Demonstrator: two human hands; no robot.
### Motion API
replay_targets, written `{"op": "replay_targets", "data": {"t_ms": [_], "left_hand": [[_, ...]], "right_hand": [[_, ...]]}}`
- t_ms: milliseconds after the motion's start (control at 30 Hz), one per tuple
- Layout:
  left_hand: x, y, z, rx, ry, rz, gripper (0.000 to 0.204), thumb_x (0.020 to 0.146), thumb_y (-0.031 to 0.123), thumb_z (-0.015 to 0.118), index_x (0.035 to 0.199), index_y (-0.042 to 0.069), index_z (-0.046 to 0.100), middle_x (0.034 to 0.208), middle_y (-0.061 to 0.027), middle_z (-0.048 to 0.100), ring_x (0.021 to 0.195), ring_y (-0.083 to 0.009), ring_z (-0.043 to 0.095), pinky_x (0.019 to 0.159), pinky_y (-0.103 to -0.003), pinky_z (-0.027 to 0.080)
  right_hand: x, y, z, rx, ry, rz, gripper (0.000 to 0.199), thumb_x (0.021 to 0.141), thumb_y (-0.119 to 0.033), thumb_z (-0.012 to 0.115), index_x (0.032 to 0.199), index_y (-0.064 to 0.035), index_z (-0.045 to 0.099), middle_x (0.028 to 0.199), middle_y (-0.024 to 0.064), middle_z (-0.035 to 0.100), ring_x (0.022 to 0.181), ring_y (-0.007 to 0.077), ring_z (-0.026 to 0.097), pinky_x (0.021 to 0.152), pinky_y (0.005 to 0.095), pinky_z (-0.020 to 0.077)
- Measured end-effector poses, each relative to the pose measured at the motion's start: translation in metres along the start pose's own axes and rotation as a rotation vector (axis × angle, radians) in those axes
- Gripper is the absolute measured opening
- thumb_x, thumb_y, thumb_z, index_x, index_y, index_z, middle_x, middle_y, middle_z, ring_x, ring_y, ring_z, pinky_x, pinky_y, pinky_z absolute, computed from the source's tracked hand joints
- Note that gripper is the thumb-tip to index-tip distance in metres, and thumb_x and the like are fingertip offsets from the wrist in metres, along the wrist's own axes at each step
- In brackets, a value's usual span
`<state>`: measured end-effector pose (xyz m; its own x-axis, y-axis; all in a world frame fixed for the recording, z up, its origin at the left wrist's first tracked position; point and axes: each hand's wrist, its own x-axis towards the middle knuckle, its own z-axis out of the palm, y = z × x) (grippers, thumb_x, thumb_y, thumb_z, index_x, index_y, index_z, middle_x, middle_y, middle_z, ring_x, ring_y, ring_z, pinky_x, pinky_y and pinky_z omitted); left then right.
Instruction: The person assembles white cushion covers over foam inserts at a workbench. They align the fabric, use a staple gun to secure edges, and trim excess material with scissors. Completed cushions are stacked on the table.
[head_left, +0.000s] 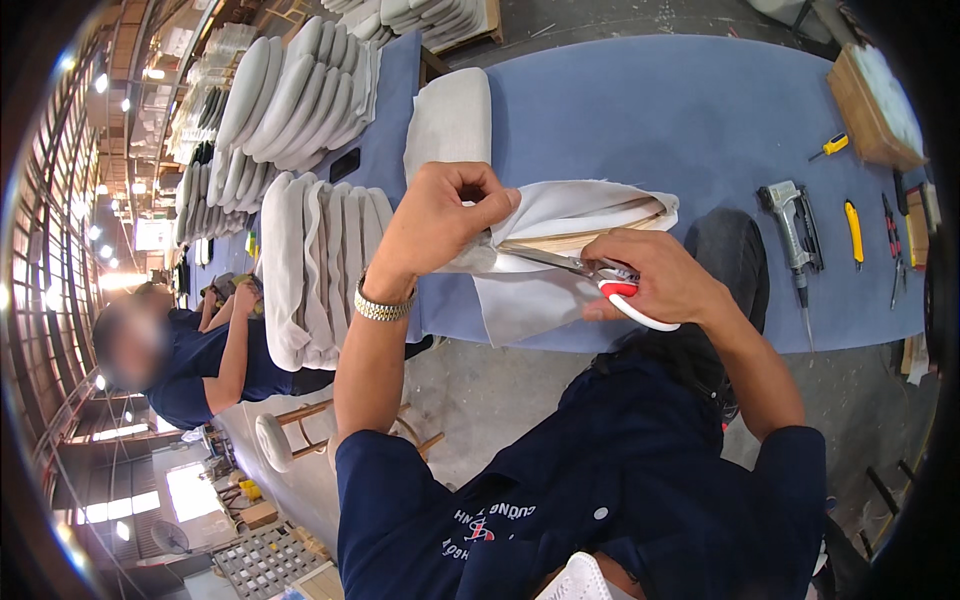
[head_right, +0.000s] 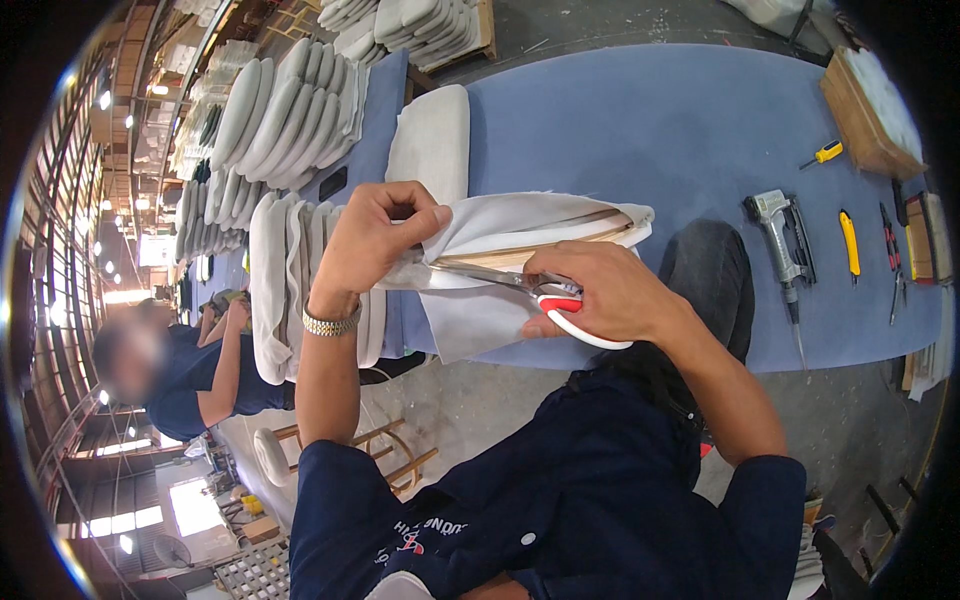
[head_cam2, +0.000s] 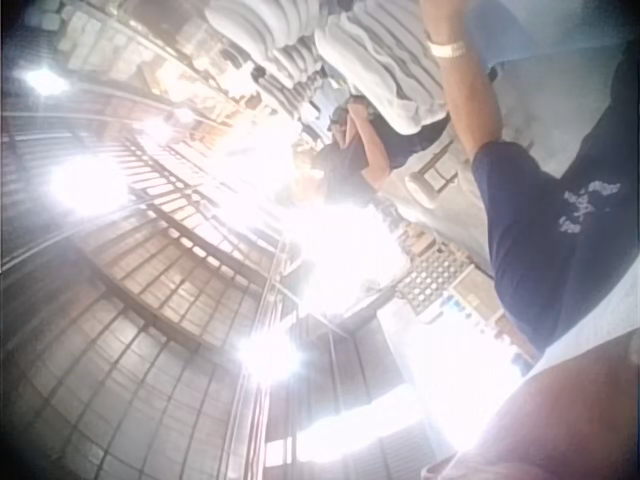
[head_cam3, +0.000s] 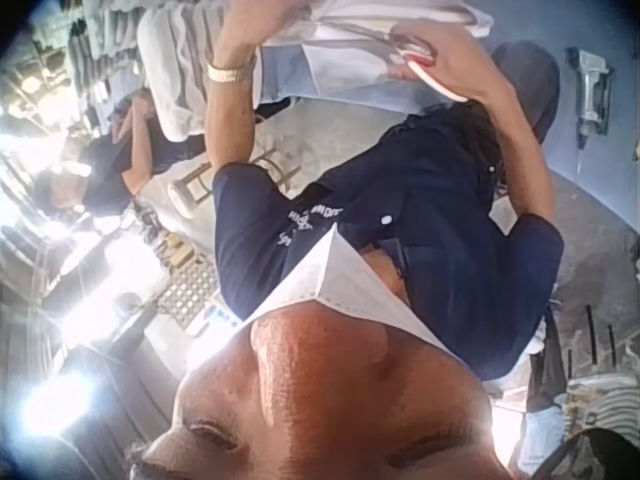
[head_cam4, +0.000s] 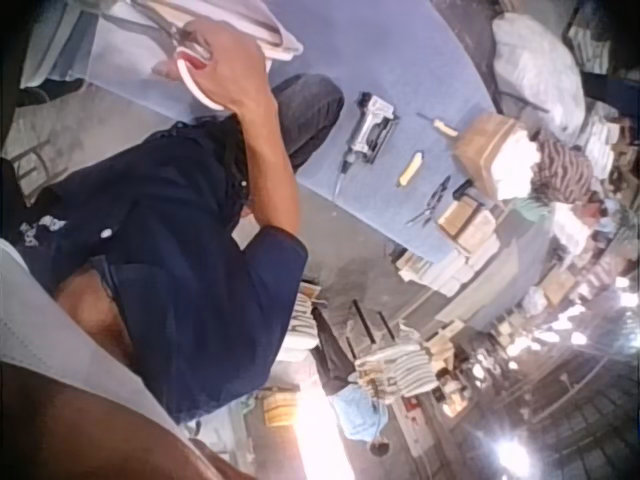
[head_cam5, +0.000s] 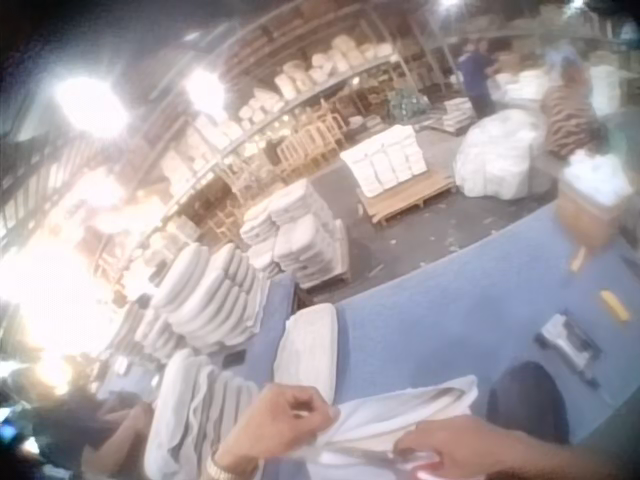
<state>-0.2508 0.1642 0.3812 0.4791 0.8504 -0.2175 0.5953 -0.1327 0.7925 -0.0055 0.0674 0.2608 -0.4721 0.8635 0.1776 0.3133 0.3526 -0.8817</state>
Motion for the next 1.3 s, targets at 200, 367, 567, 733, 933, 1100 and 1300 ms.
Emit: {"op": "replay_targets", "data": {"t_ms": [200, 367, 567, 733, 933, 1100, 1300], "left_hand": [[0.001, -0.004, -0.003, 0.014, -0.004, 0.014, 0.026, 0.091, 0.016, 0.075, 0.075, -0.004, 0.07, 0.066, 0.0006, 0.061, 0.067, -0.0063, 0.051, 0.062, -0.027, 0.044], [0.002, -0.006, -0.005, 0.001, -0.031, 0.011, 0.021, 0.093, 0.014, 0.075, 0.08, -0.001, 0.07, 0.071, 0.0046, 0.061, 0.069, -0.0036, 0.049, 0.063, -0.024, 0.04], [0.004, -0.005, -0.005, 0.063, -0.024, 0.024, 0.024, 0.093, 0.016, 0.076, 0.079, -0.002, 0.07, 0.07, 0.0037, 0.061, 0.069, -0.004, 0.049, 0.063, -0.024, 0.04], [0.009, -0.004, -0.005, 0.059, -0.008, 0.049, 0.029, 0.09, 0.02, 0.075, 0.075, -0.004, 0.07, 0.064, -0.0021, 0.063, 0.064, -0.0075, 0.051, 0.061, -0.028, 0.044], [0.01, -0.002, -0.006, 0.09, -0.03, 0.033, 0.025, 0.093, 0.017, 0.077, 0.078, -0.002, 0.07, 0.068, 0.0038, 0.06, 0.068, -0.0034, 0.048, 0.061, -0.023, 0.039], [0.011, 0.005, -0.006, 0.093, -0.017, 0.027, 0.027, 0.091, 0.018, 0.075, 0.077, -0.004, 0.071, 0.066, -0.0004, 0.062, 0.066, -0.0066, 0.051, 0.062, -0.027, 0.044], [0.014, 0.0, -0.006, 0.078, 0.008, 0.078, 0.025, 0.092, 0.018, 0.077, 0.079, -0.002, 0.071, 0.068, 0.0028, 0.061, 0.065, -0.0047, 0.048, 0.059, -0.025, 0.039]], "right_hand": [[0.004, 0.005, 0.001, 0.013, -0.013, -0.054, 0.062, 0.079, -0.057, 0.081, 0.112, -0.0069, 0.068, 0.106, 0.0151, 0.072, 0.099, 0.0369, 0.068, 0.084, 0.0448, 0.0529], [0.014, 0.002, -0.002, 0.036, -0.072, -0.009, 0.065, 0.079, -0.059, 0.081, 0.112, -0.0047, 0.068, 0.107, 0.0168, 0.072, 0.1, 0.0377, 0.068, 0.085, 0.0453, 0.0528], [0.017, -0.006, -0.005, 0.003, -0.08, 0.009, 0.066, 0.079, -0.059, 0.081, 0.112, -0.0038, 0.069, 0.106, 0.018, 0.072, 0.099, 0.0377, 0.069, 0.084, 0.045, 0.0529], [0.017, -0.012, -0.006, 0.075, -0.084, 0.075, 0.066, 0.073, -0.053, 0.087, 0.109, -0.0014, 0.068, 0.098, 0.0151, 0.072, 0.091, 0.0362, 0.069, 0.08, 0.043, 0.0535], [0.02, -0.023, -0.013, -0.108, -0.078, 0.042, 0.062, 0.075, -0.055, 0.086, 0.103, -0.0025, 0.068, 0.092, 0.0152, 0.072, 0.083, 0.0365, 0.068, 0.075, 0.0418, 0.0527], [0.026, -0.02, -0.019, -0.178, -0.097, -0.02, 0.06, 0.084, -0.062, 0.075, 0.104, -0.0052, 0.071, 0.085, 0.0177, 0.073, 0.078, 0.0387, 0.07, 0.07, 0.0469, 0.0508], [0.03, -0.005, -0.017, -0.211, -0.073, -0.067, 0.054, 0.087, -0.058, 0.073, 0.101, -0.0062, 0.072, 0.077, 0.0163, 0.071, 0.069, 0.0397, 0.068, 0.065, 0.0477, 0.0491]]}}
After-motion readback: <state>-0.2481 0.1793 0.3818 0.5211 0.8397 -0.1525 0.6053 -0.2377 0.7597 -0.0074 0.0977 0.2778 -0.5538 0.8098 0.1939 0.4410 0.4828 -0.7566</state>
